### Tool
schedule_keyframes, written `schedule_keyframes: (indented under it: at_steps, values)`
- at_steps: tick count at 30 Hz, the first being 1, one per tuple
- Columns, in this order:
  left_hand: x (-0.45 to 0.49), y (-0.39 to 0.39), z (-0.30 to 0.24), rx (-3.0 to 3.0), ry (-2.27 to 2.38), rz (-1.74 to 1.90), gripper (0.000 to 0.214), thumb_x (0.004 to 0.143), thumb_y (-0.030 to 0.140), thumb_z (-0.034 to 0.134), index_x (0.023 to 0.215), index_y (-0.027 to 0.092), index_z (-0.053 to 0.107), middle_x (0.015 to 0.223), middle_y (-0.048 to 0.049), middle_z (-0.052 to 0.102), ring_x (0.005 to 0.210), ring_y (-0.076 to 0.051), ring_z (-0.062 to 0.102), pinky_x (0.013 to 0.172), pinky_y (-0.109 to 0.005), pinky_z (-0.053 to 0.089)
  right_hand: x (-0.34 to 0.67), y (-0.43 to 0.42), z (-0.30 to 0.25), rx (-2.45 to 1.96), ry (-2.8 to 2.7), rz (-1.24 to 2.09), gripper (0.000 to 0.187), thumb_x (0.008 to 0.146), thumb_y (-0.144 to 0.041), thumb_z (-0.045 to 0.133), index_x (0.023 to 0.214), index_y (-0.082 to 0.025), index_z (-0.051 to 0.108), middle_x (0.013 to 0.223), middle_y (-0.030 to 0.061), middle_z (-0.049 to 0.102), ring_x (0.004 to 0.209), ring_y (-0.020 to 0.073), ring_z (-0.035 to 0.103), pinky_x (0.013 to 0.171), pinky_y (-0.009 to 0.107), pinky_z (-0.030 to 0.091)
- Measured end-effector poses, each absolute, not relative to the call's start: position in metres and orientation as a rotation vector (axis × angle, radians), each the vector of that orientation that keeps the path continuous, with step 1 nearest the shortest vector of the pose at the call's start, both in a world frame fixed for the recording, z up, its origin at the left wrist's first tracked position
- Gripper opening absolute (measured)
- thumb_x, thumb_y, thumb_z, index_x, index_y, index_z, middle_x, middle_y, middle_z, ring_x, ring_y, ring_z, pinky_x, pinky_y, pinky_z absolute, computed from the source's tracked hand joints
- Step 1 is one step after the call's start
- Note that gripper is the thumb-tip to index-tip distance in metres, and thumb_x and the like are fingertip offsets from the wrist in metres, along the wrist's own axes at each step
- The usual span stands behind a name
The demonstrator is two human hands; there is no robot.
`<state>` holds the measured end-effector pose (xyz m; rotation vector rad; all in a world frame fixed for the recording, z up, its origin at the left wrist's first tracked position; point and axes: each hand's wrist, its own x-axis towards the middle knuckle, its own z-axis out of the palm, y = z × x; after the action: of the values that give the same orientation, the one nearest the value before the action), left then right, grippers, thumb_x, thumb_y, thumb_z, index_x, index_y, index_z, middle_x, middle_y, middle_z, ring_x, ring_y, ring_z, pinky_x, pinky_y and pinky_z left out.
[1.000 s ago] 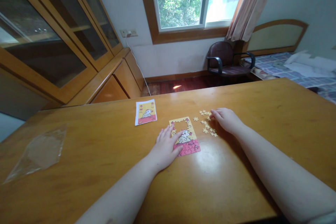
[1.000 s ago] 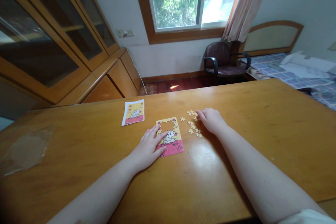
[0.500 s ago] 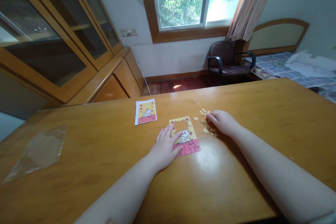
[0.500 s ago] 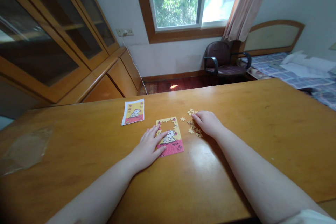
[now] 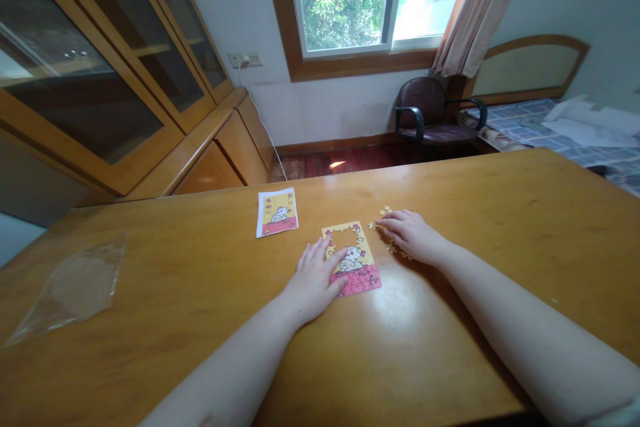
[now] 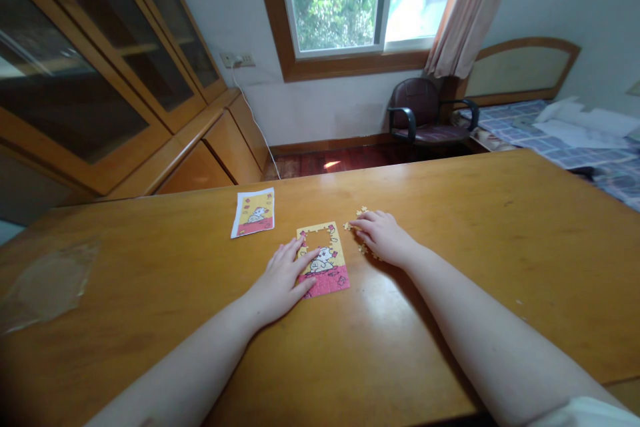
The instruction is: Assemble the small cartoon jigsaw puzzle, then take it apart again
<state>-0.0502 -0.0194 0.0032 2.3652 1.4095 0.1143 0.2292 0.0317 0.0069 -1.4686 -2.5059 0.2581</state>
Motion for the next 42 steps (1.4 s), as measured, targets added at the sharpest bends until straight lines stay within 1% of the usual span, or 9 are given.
schedule_keyframes:
  at_steps: [3, 6, 13, 22, 26, 28, 33, 38, 42]
  values:
    - [-0.05, -0.019, 0.003, 2.365, 1.412, 0.113, 0.054, 0.089, 0.044, 0.049, 0.141, 0.033, 0.038, 0.156, -0.0072, 0.017, 0.142, -0.031, 0.017, 0.115, -0.052, 0.013, 0.225, 0.032, 0.0, -1.517, -2.47, 0.191, 0.037, 0.095, -0.035, 0.039, 0.125, -0.026, 0.059, 0.125, 0.0092, 0.058, 0.108, 0.0249, 0.051, 0.095, 0.042, 0.036]
    - [-0.05, -0.019, 0.002, 2.365, 1.414, 0.114, 0.055, 0.089, 0.044, 0.048, 0.142, 0.033, 0.036, 0.156, -0.0073, 0.017, 0.142, -0.03, 0.017, 0.115, -0.052, 0.013, 0.22, 0.033, -0.005, -1.555, -2.429, 0.117, 0.037, 0.093, -0.038, 0.043, 0.124, -0.026, 0.059, 0.124, 0.009, 0.058, 0.108, 0.0269, 0.049, 0.096, 0.045, 0.033]
    - [-0.049, -0.019, 0.005, 2.364, 1.428, 0.09, 0.057, 0.089, 0.045, 0.048, 0.143, 0.031, 0.035, 0.156, -0.0088, 0.019, 0.142, -0.03, 0.017, 0.115, -0.051, 0.013, 0.214, 0.031, -0.001, -1.343, -2.459, 0.15, 0.024, 0.091, -0.037, 0.051, 0.104, -0.029, 0.07, 0.107, 0.0042, 0.066, 0.101, 0.0212, 0.052, 0.102, 0.043, 0.027]
    - [-0.05, -0.019, 0.002, 2.364, 1.429, 0.102, 0.058, 0.089, 0.047, 0.047, 0.143, 0.03, 0.034, 0.156, -0.0083, 0.02, 0.143, -0.029, 0.016, 0.115, -0.05, 0.013, 0.211, 0.028, 0.002, -1.377, -2.49, 0.151, 0.016, 0.087, -0.031, 0.057, 0.096, -0.025, 0.07, 0.101, 0.0058, 0.067, 0.101, 0.0222, 0.055, 0.103, 0.044, 0.029]
    - [-0.05, -0.019, 0.001, 2.368, 1.436, 0.106, 0.059, 0.089, 0.047, 0.047, 0.143, 0.028, 0.034, 0.156, -0.0084, 0.019, 0.143, -0.028, 0.016, 0.115, -0.05, 0.013, 0.207, 0.025, 0.003, -1.356, -2.49, 0.12, 0.022, 0.088, -0.039, 0.056, 0.098, -0.023, 0.068, 0.101, 0.0062, 0.066, 0.1, 0.022, 0.055, 0.107, 0.045, 0.026]
    - [-0.05, -0.019, 0.001, 2.365, 1.439, 0.092, 0.059, 0.089, 0.047, 0.047, 0.143, 0.028, 0.034, 0.156, -0.0089, 0.019, 0.143, -0.028, 0.016, 0.116, -0.049, 0.013, 0.205, 0.026, 0.001, -1.358, -2.479, 0.103, 0.024, 0.088, -0.041, 0.056, 0.099, -0.024, 0.068, 0.099, 0.0064, 0.066, 0.099, 0.0219, 0.055, 0.107, 0.045, 0.026]
    - [-0.049, -0.019, 0.003, 2.367, 1.441, 0.096, 0.06, 0.088, 0.046, 0.048, 0.143, 0.026, 0.035, 0.155, -0.0097, 0.021, 0.143, -0.028, 0.017, 0.116, -0.049, 0.013, 0.204, 0.027, 0.001, -1.383, -2.472, 0.105, 0.017, 0.089, -0.033, 0.056, 0.093, -0.025, 0.07, 0.094, 0.0053, 0.066, 0.097, 0.0208, 0.055, 0.105, 0.042, 0.03]
    - [-0.05, -0.019, 0.002, 2.367, 1.443, 0.096, 0.059, 0.089, 0.047, 0.047, 0.143, 0.026, 0.035, 0.155, -0.0098, 0.021, 0.143, -0.028, 0.016, 0.116, -0.049, 0.013, 0.203, 0.024, 0.004, -1.38, -2.509, 0.122, 0.015, 0.089, -0.025, 0.052, 0.091, -0.021, 0.066, 0.097, 0.0064, 0.065, 0.098, 0.0212, 0.054, 0.105, 0.042, 0.03]
    - [-0.051, -0.019, 0.001, 2.368, 1.445, 0.093, 0.06, 0.089, 0.048, 0.046, 0.143, 0.026, 0.034, 0.155, -0.0099, 0.021, 0.143, -0.028, 0.016, 0.116, -0.048, 0.012, 0.2, 0.019, 0.003, -1.368, -2.543, 0.134, 0.012, 0.088, -0.024, 0.052, 0.089, -0.019, 0.063, 0.099, 0.0085, 0.063, 0.1, 0.0224, 0.053, 0.105, 0.044, 0.03]
